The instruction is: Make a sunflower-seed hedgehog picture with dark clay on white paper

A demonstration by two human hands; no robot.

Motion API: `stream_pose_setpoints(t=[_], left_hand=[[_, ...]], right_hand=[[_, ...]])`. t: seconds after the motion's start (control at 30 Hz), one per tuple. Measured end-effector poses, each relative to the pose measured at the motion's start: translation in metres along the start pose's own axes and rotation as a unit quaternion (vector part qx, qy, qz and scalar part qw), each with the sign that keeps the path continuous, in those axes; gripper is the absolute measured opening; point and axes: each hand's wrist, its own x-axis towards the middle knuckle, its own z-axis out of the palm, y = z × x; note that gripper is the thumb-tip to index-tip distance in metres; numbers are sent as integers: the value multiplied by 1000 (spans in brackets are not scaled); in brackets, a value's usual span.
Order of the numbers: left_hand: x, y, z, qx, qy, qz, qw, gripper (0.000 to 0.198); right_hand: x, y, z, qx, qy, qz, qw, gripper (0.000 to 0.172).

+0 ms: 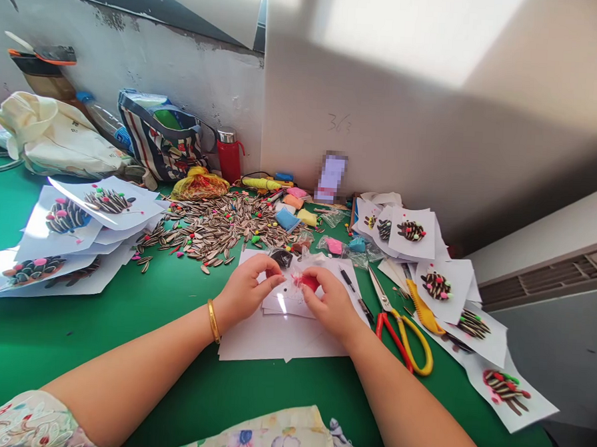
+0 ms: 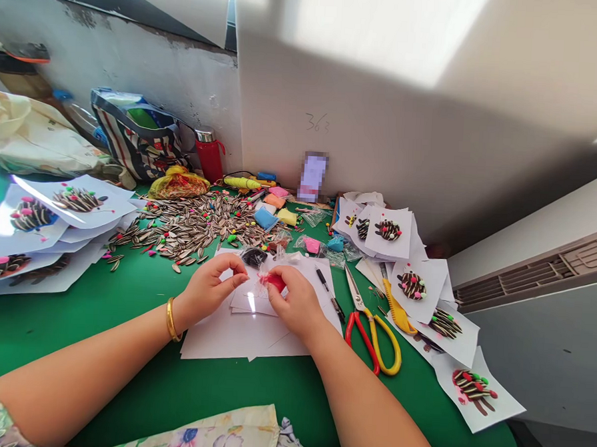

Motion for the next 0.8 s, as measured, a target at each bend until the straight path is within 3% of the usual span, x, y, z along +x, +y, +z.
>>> stream_pose_setpoints(t=[0.13,0.4,0.8], left_hand=[[0,-3,2,-2,-2,5,1000,11],[-1,-6,6,-17,-1,-17,1000,18],[0,-1,-2,12,-9,-23,1000,15]], right_hand=[[1,3,-3,-3,11,4,1000,15],[6,16,-12,-12,41,38,998,15],[17,46,-32,-47,134,118,983,24]])
